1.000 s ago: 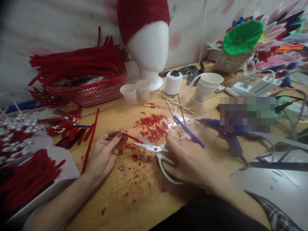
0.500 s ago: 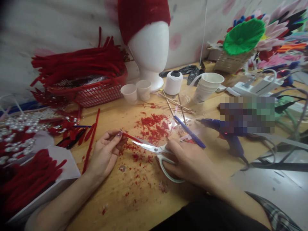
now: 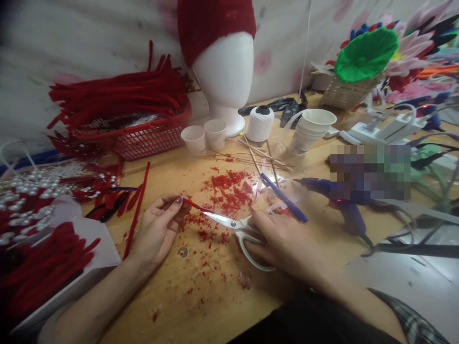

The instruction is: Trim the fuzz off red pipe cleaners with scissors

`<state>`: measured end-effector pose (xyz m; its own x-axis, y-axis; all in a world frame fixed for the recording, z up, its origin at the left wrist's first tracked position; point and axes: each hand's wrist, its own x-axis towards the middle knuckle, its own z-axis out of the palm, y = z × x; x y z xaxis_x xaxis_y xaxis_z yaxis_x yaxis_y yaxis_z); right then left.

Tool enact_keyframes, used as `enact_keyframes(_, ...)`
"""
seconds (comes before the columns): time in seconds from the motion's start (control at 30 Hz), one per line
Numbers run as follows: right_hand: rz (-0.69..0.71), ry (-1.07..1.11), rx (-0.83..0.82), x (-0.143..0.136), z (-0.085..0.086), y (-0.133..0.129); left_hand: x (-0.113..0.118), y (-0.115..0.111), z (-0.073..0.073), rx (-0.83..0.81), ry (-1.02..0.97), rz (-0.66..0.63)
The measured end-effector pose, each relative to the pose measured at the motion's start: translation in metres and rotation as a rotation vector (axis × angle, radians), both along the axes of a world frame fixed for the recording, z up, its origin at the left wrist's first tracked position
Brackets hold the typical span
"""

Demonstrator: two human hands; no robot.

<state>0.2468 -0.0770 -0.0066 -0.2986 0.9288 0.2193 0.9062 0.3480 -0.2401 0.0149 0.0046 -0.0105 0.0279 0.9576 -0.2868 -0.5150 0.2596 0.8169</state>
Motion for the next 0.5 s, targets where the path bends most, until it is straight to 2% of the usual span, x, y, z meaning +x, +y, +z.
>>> enact_keyframes(0.1, -0.063, 0.136, -0.045, -0.003, 0.006, -0.001, 0.0, 0.0, 0.0, 0.0, 0.003, 0.003)
enact_keyframes(0.23, -0.219, 0.573, -0.222, -0.002, 0.019, 0.006, 0.0, 0.001, 0.0, 0.005, 0.008, 0.002)
enact_keyframes(0.3, -0.196, 0.786, -0.408, 0.002, 0.025, 0.014, 0.0, 0.001, -0.001, 0.008, 0.006, -0.001)
enact_keyframes(0.43, 0.001, 1.124, -0.983, 0.011, 0.039, 0.024, 0.0, 0.001, -0.001, 0.027, -0.008, -0.009)
enact_keyframes(0.5, 0.029, 1.223, -1.092, 0.012, 0.046, 0.022, 0.0, 0.001, -0.001, 0.04, -0.013, -0.012)
